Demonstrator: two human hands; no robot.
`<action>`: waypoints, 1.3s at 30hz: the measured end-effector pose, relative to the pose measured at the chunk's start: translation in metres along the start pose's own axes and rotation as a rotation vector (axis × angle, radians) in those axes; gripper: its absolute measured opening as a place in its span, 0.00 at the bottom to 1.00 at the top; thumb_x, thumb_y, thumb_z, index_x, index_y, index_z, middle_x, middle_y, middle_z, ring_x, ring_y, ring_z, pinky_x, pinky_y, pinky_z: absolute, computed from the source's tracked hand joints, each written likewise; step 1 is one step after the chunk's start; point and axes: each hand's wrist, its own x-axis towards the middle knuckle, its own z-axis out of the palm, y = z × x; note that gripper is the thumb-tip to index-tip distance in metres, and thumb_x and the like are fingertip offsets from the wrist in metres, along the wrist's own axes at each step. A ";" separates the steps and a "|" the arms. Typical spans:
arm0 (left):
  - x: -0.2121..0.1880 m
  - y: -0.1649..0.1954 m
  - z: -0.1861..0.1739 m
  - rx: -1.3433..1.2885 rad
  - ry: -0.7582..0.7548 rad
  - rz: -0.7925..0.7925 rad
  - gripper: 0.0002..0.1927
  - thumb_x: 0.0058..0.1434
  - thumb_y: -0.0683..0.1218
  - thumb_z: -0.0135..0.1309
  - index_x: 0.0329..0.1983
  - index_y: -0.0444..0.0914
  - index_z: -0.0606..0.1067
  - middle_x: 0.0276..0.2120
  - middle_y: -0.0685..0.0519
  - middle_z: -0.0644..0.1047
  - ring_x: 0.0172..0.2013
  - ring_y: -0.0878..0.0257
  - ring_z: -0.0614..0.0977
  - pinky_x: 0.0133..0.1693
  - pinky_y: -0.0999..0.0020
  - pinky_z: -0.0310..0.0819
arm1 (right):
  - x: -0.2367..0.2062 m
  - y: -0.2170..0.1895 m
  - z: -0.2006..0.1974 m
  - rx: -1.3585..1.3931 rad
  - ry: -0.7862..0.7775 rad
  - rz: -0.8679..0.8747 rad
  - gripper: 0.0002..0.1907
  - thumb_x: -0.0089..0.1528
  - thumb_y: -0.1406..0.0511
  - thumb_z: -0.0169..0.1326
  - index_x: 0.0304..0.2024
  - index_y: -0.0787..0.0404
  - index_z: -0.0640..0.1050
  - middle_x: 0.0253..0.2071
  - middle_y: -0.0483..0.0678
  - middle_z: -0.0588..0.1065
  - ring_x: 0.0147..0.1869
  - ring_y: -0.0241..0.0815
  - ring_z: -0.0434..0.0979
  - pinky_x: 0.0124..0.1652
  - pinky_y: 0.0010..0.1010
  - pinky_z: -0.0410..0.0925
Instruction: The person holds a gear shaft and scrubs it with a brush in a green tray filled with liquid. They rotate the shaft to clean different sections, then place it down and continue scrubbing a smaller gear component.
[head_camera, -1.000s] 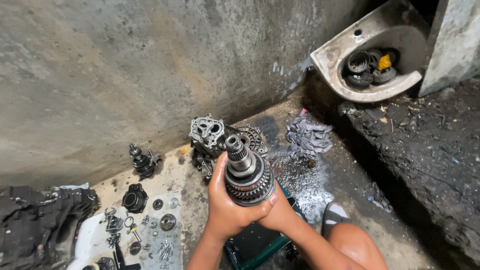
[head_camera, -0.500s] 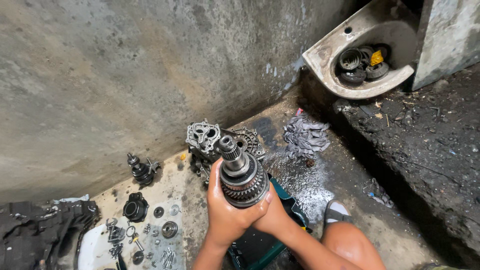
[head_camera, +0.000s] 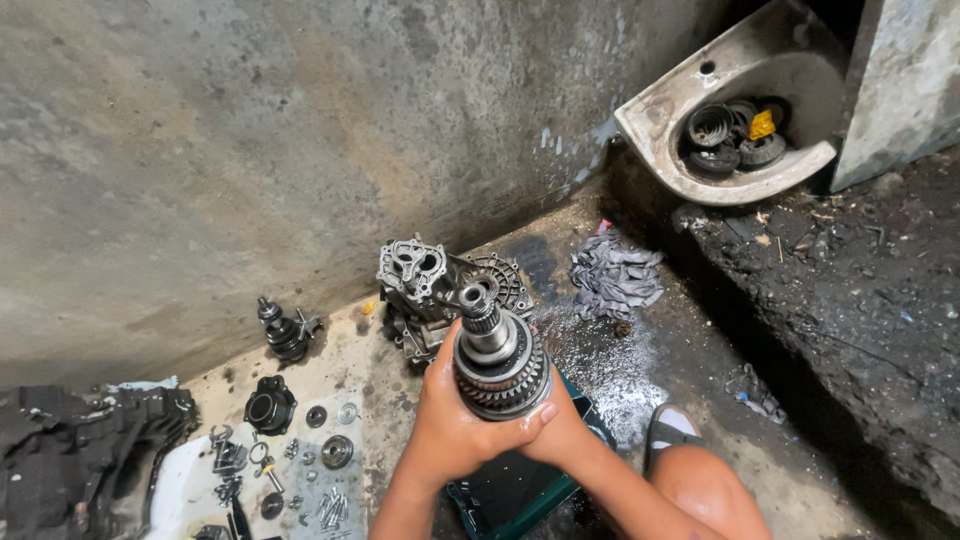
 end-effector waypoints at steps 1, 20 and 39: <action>0.000 0.000 0.000 0.007 -0.003 0.001 0.40 0.44 0.48 0.75 0.59 0.34 0.69 0.47 0.50 0.81 0.49 0.62 0.84 0.56 0.63 0.80 | -0.001 0.001 -0.002 -0.024 -0.011 0.011 0.30 0.55 0.67 0.65 0.58 0.66 0.72 0.55 0.52 0.78 0.58 0.42 0.79 0.59 0.35 0.72; -0.021 0.007 -0.033 0.456 0.209 0.262 0.18 0.62 0.56 0.66 0.43 0.39 0.81 0.45 0.52 0.84 0.49 0.62 0.87 0.53 0.66 0.81 | -0.019 0.060 0.026 -0.014 -0.031 0.052 0.29 0.51 0.69 0.66 0.53 0.63 0.71 0.47 0.49 0.76 0.50 0.35 0.77 0.48 0.32 0.73; -0.066 -0.175 -0.081 1.067 0.027 -0.227 0.14 0.65 0.52 0.54 0.40 0.36 0.69 0.25 0.37 0.79 0.28 0.34 0.81 0.31 0.41 0.73 | -0.095 0.261 0.050 -0.601 0.054 0.126 0.23 0.45 0.55 0.72 0.36 0.61 0.82 0.33 0.57 0.80 0.37 0.58 0.82 0.40 0.43 0.75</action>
